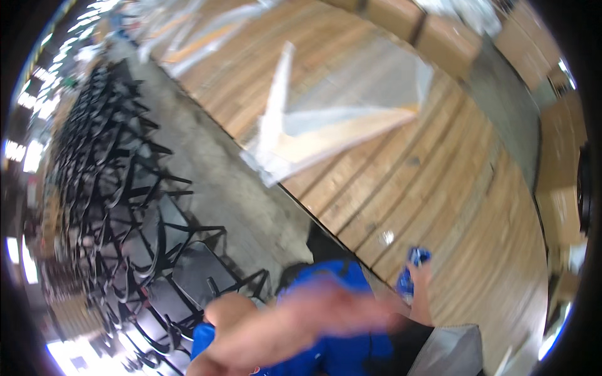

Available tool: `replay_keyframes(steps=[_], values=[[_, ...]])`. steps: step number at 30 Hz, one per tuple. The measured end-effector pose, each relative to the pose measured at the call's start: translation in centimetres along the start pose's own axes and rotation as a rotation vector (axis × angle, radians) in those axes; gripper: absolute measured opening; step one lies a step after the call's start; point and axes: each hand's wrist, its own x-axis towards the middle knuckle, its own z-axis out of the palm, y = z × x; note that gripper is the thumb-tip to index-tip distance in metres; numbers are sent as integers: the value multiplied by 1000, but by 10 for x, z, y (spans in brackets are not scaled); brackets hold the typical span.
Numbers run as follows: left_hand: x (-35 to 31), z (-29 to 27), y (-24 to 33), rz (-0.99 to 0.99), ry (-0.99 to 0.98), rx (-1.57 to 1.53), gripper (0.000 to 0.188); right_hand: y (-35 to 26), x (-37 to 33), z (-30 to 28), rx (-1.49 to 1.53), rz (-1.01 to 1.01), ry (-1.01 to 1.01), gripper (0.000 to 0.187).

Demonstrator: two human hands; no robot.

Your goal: The person wraps several L-shaped wooden pieces with white protective paper on a wooden workbench. They fold the paper around each piece and secure it with tape from a handheld dispenser, repeating the process for multiple items.

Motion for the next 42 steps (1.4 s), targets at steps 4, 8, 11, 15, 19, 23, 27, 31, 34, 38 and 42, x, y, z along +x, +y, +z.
replay_keyframes(steps=[4, 8, 11, 15, 19, 23, 27, 31, 34, 38, 42], values=[[39, 41, 66, -428, 295, -89, 51, -36, 4, -21, 49, 42, 36, 104], [83, -3, 53, -119, -47, 54, 86, -81, 24, 10, -126, 178, 273, 96], [100, -123, 30, 269, -452, 109, 59, -179, 19, 20, -213, -91, 397, 81], [167, -274, 36, 29, -429, 1041, 41, -305, 30, 109, 8, -556, 274, 64], [128, -536, 19, -605, 4, 1577, 58, -514, 20, 133, 103, -1017, 105, 72], [-113, -767, 109, -486, 277, 1815, 41, -663, 24, 149, -156, -1152, -86, 96], [-158, -754, 190, -946, 1002, 1194, 23, -689, 65, 138, -410, -988, -445, 85], [-133, -759, 222, -728, 1204, 944, 17, -663, 73, 148, -565, -1032, -459, 39], [-100, -808, 193, -401, 1132, 960, 19, -633, 21, 115, -499, -1102, -275, 26], [47, -837, 144, -325, 723, 1261, 25, -489, -5, 117, -583, -904, -140, 23], [205, -803, 126, -307, 350, 1273, 28, -405, -51, 90, -666, -495, -157, 24]])
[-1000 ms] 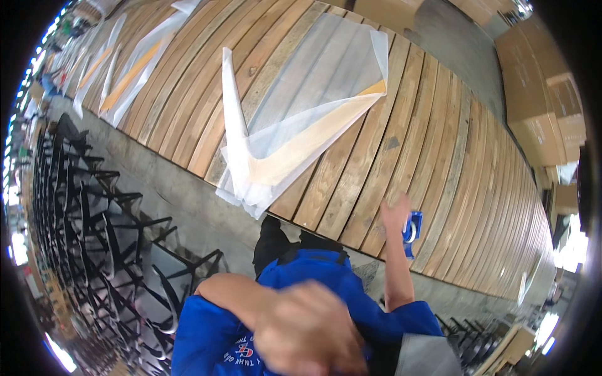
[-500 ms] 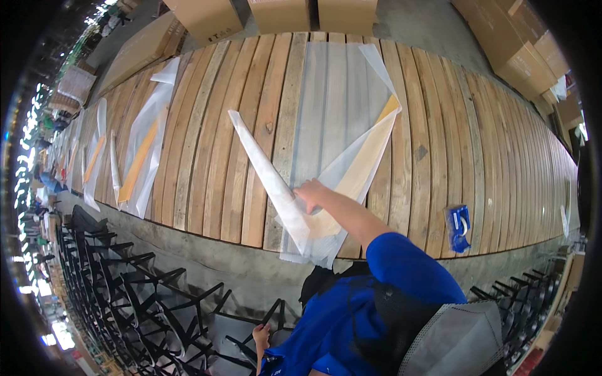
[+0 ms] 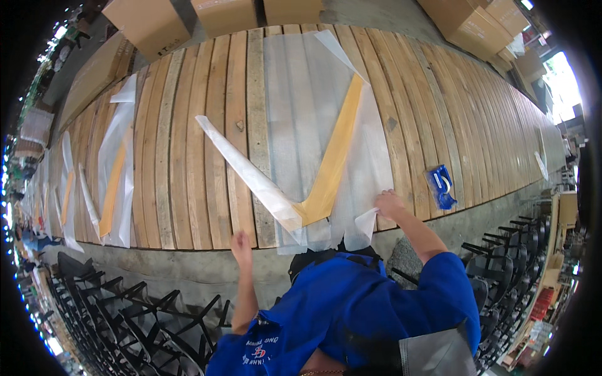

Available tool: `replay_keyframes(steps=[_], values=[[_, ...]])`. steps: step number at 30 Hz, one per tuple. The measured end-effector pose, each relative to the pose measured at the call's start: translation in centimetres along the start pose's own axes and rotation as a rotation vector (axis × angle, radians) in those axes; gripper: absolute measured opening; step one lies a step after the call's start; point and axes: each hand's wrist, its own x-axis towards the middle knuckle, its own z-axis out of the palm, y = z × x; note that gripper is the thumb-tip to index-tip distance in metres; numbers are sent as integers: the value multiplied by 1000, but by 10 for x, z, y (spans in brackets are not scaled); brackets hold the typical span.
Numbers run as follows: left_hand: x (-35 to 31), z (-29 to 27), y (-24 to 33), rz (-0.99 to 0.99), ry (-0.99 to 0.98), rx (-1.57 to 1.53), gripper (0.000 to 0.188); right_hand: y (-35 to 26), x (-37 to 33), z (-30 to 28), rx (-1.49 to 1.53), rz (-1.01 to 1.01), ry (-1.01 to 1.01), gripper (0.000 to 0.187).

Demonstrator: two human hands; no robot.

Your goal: The person wraps several L-shaped wooden pieces with white protective paper on a wooden workbench. They fold the paper around each piece and secure it with tape from a handheld dispenser, repeating the process for multiple items.

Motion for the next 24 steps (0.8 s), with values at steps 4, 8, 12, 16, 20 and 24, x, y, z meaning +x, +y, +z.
replay_keyframes(steps=[4, 8, 12, 16, 20, 24], values=[[80, 62, 63, -17, -158, 104, 53, 28, -19, 60, 65, 135, -386, 47], [124, 115, 61, -163, -93, 79, 80, 29, 0, 7, 417, 29, -269, 74], [154, 157, 77, -296, -166, 46, 99, -20, 56, -54, 929, 387, 414, 78], [165, 172, 70, -328, 156, 310, 111, -75, 164, -65, 1020, 940, 401, 115], [165, 193, 110, -354, 227, 436, 114, -107, 215, -80, 1055, 1167, 386, 118], [170, 189, 111, -429, 219, 523, 122, -120, 231, -94, 1025, 1248, 453, 105]])
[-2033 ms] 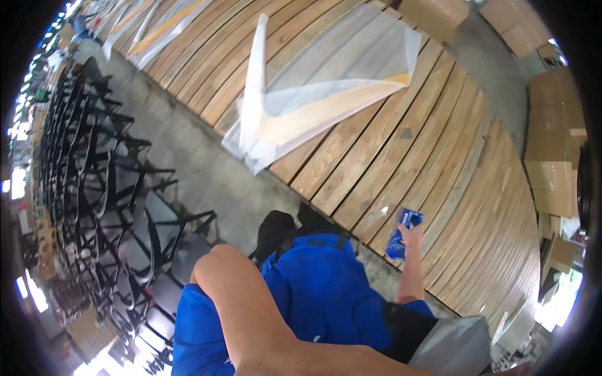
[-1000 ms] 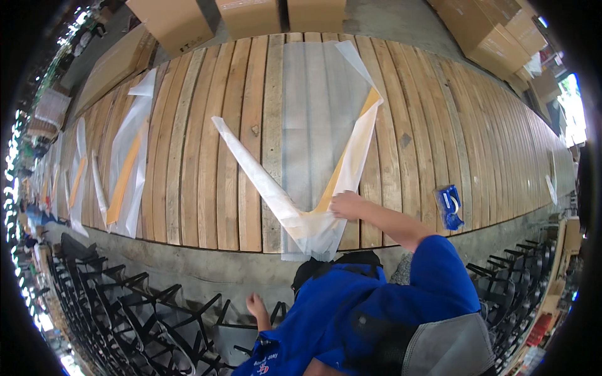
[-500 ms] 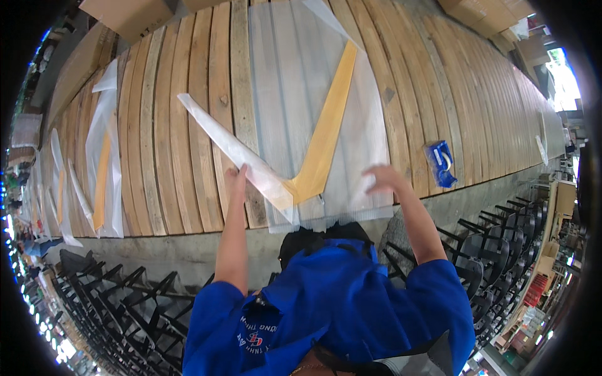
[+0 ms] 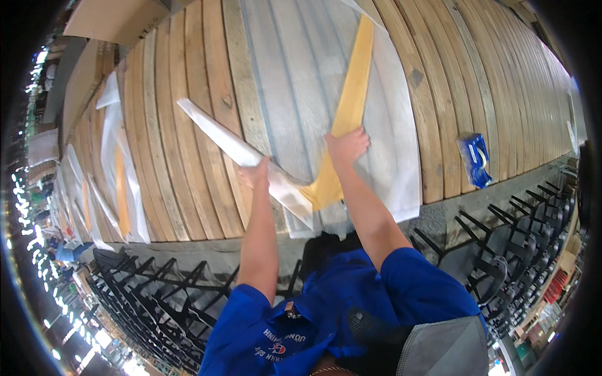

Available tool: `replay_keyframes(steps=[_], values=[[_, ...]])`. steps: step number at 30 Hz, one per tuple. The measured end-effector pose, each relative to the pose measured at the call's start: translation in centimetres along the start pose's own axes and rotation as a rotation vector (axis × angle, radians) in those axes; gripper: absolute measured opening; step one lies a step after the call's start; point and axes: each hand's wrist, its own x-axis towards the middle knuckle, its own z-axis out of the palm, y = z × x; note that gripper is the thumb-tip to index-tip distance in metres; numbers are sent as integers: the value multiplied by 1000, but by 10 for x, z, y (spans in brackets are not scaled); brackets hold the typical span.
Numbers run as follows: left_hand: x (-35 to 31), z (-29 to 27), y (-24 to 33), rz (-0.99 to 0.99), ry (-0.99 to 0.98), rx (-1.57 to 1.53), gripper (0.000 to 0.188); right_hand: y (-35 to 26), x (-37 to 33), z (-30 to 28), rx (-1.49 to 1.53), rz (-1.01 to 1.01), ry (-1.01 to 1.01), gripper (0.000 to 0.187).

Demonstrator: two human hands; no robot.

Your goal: The person wraps several L-shaped wooden pieces with white protective paper on a wooden workbench. They fold the paper around each piece and secure it with tape from a handheld dispenser, repeating the process for multiple items.

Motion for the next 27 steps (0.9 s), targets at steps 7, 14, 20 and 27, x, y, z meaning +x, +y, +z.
replay_keyframes(steps=[7, 14, 20, 27], values=[[-52, -20, -79, 25, -102, -610, 117, 9, -7, -25, 35, -224, 62, 102], [-125, -62, -41, -203, 65, -869, 104, -34, 4, -5, 89, -674, 79, 99], [-58, -44, 24, -232, 77, -923, 106, -162, 36, 27, 36, -882, 59, 98], [-16, -48, 26, 70, 69, -57, 108, -244, 62, 59, -40, -805, -243, 109]])
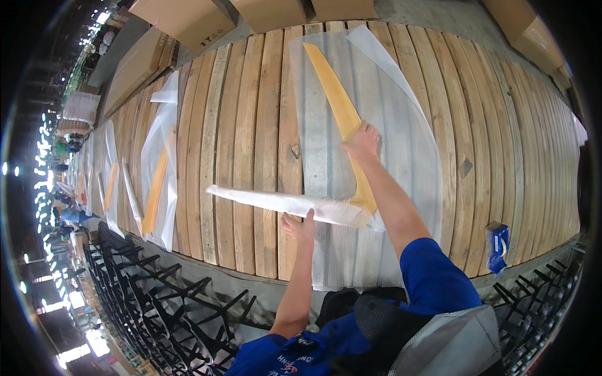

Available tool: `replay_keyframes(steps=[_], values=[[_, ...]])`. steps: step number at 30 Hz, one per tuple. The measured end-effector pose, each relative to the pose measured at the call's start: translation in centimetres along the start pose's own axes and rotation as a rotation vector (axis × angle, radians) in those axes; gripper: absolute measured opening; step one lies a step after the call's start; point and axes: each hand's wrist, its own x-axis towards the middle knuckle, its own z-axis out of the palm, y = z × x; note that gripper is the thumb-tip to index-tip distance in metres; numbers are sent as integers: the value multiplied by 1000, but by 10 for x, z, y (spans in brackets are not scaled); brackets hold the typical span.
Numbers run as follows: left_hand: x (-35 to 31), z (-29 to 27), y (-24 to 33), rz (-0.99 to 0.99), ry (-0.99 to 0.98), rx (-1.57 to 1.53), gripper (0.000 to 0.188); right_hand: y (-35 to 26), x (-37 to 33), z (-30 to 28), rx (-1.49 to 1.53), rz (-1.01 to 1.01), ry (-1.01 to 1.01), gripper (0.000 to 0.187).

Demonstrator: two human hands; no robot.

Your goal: The person wraps several L-shaped wooden pieces with white protective paper on a wooden workbench. They fold the paper around each piece and secure it with tape from a handheld dispenser, repeating the process for multiple items.

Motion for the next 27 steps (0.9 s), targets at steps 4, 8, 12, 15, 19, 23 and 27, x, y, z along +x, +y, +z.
replay_keyframes(steps=[4, 8, 12, 15, 19, 23, 27], values=[[-40, -16, -41, 246, -86, 118, 106, 34, -34, -14, 140, -36, 115, 104], [-85, -11, -137, 267, -232, 220, 91, 103, -137, -64, 147, 183, 271, 91], [-108, -16, -170, 508, -251, 347, 83, 228, -264, -77, -103, 708, 149, 106], [-108, -21, -163, 469, -309, 218, 82, 292, -359, -77, -177, 813, -10, 99], [-104, -28, -167, 403, -393, 396, 71, 326, -428, -57, -133, 779, -111, 73], [-112, -20, -178, 412, -482, 312, 68, 352, -427, -42, 71, 747, -96, 59], [-105, -36, -182, -245, -1123, -646, 45, 288, -381, -81, 622, 842, -307, 49]])
